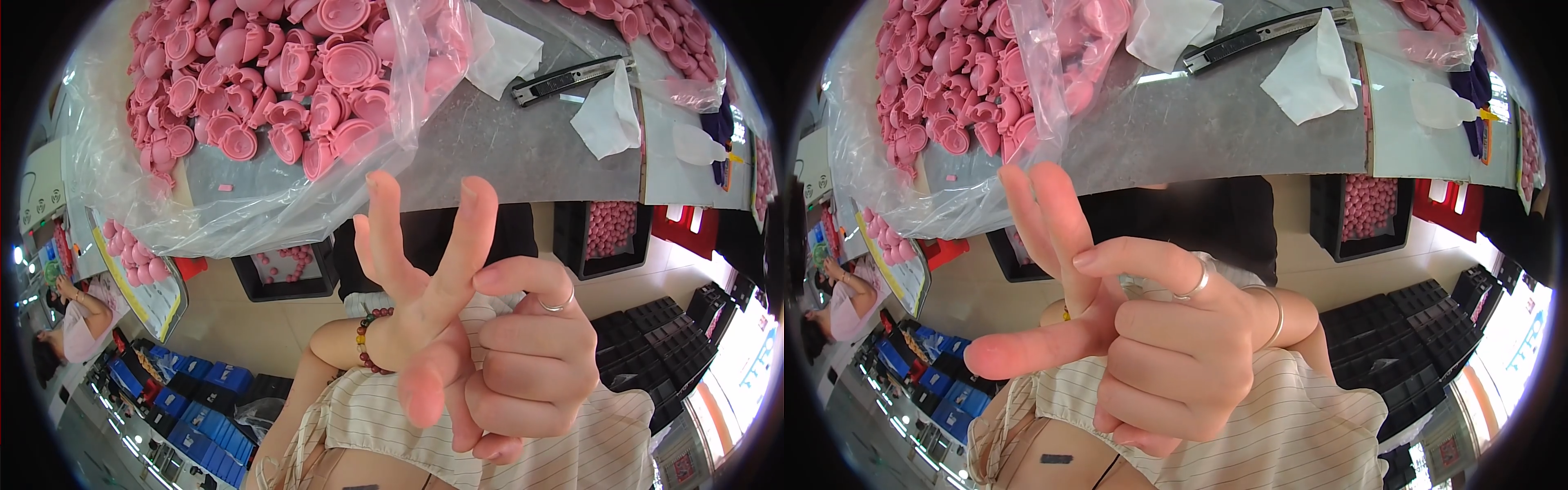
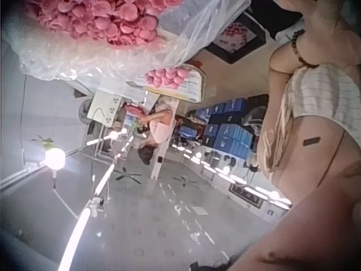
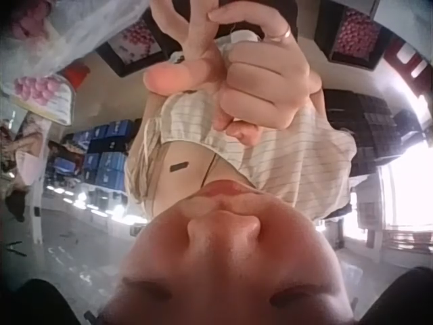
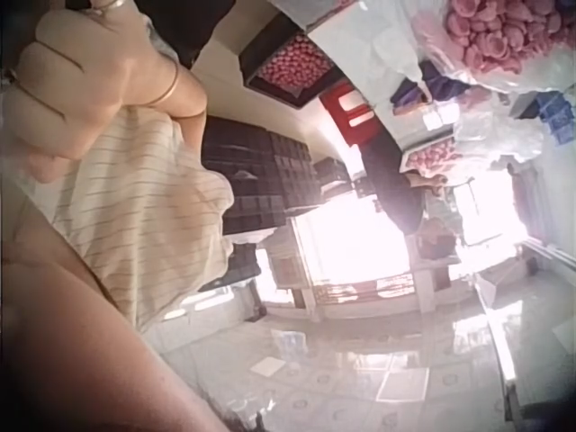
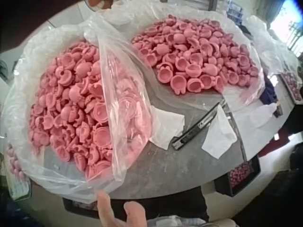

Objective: Assembling pink plastic toy components by applying glue and joining pieces together.

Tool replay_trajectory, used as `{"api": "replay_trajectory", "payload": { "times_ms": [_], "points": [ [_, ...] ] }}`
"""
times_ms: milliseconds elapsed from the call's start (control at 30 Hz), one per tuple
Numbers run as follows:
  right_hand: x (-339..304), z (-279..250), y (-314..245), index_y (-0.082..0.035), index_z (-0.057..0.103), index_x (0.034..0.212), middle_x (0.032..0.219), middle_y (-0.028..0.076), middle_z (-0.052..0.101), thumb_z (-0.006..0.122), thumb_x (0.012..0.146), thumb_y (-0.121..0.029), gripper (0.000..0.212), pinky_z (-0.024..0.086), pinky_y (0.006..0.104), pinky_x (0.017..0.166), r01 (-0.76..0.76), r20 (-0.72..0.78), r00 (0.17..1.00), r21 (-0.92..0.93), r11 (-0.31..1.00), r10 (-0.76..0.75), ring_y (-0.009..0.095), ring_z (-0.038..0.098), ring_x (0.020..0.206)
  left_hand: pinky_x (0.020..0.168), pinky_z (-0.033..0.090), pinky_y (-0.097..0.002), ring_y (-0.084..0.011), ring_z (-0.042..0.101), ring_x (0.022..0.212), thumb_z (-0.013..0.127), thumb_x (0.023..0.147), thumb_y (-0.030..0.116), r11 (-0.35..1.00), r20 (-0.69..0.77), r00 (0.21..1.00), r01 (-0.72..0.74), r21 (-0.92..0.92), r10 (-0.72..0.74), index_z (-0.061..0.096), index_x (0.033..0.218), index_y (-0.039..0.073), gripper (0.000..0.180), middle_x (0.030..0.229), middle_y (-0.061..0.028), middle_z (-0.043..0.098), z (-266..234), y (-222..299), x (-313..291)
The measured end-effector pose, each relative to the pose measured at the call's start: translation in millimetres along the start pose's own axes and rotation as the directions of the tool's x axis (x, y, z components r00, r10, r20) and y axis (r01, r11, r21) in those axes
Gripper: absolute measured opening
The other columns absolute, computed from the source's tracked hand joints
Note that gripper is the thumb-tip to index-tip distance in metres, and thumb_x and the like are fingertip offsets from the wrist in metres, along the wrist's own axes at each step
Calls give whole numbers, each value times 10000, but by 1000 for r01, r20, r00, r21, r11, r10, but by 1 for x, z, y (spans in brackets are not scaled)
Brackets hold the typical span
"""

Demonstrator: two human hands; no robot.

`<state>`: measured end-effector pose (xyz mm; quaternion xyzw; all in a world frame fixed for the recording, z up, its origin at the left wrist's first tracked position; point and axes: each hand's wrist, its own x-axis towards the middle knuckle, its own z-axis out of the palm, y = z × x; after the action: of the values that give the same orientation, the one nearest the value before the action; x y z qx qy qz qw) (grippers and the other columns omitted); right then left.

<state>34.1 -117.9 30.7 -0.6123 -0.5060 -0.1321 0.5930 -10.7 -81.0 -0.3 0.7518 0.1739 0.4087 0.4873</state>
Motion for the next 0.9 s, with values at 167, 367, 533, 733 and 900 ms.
{"api": "replay_trajectory", "payload": {
  "times_ms": [167, 367, 533, 733, 900],
  "points": [
    [1, 3, -3, -60, 291, 414, 425, -2, 196, 476, 566, -130, 249, 467, 419, 627, -46, -81, 996, 32, 998, 48, 127, 206, 365, 1013, 150, -466, -511, 421, 1025, 81, 924, 231, 997, 114, 990, -78, 8, 77, 228, 1016, 179, 182, 1100, -300, 483, -12, -7, 4],
    [1, 3, -4, -129, 313, 411, 388, -41, 217, 380, 790, -238, 400, 408, 366, 608, -23, -12, 1000, -86, 996, 22, 90, 324, 326, 1014, 113, -488, -530, 389, 1048, 64, 924, 238, 987, 110, 981, -158, -19, 159, 200, 1047, 199, 188, 1126, -302, 465, -16, -10, 9],
    [0, 5, -3, -65, 298, 415, 419, -9, 201, 460, 580, -131, 241, 466, 421, 616, -9, -69, 998, 9, 1000, 10, 122, 210, 361, 1024, 102, -477, -472, 396, 1089, 50, 922, 187, 987, 302, 945, -151, 59, 127, 253, 952, 82, 230, 1145, -287, 458, -28, -15, 6],
    [-5, 5, -3, -131, 301, 411, 390, -42, 208, 400, 774, -244, 393, 406, 368, 600, -9, -7, 1000, -78, 997, 8, 88, 322, 331, 1043, 116, -411, -408, 403, 1121, 74, 924, 166, 979, 316, 941, 66, 194, -126, 259, 805, 1, 276, 1207, -219, 438, -20, 1, -10],
    [-1, 9, -2, -63, 308, 422, 425, -10, 210, 462, 609, -142, 256, 462, 407, 609, 33, -129, 991, -23, 999, -36, 121, 216, 363, 1050, 117, -370, -396, 406, 1123, 72, 914, 134, 990, 57, 989, 136, -44, -134, 219, 742, 22, 253, 1205, -235, 431, 4, 5, -25]
  ]
}}
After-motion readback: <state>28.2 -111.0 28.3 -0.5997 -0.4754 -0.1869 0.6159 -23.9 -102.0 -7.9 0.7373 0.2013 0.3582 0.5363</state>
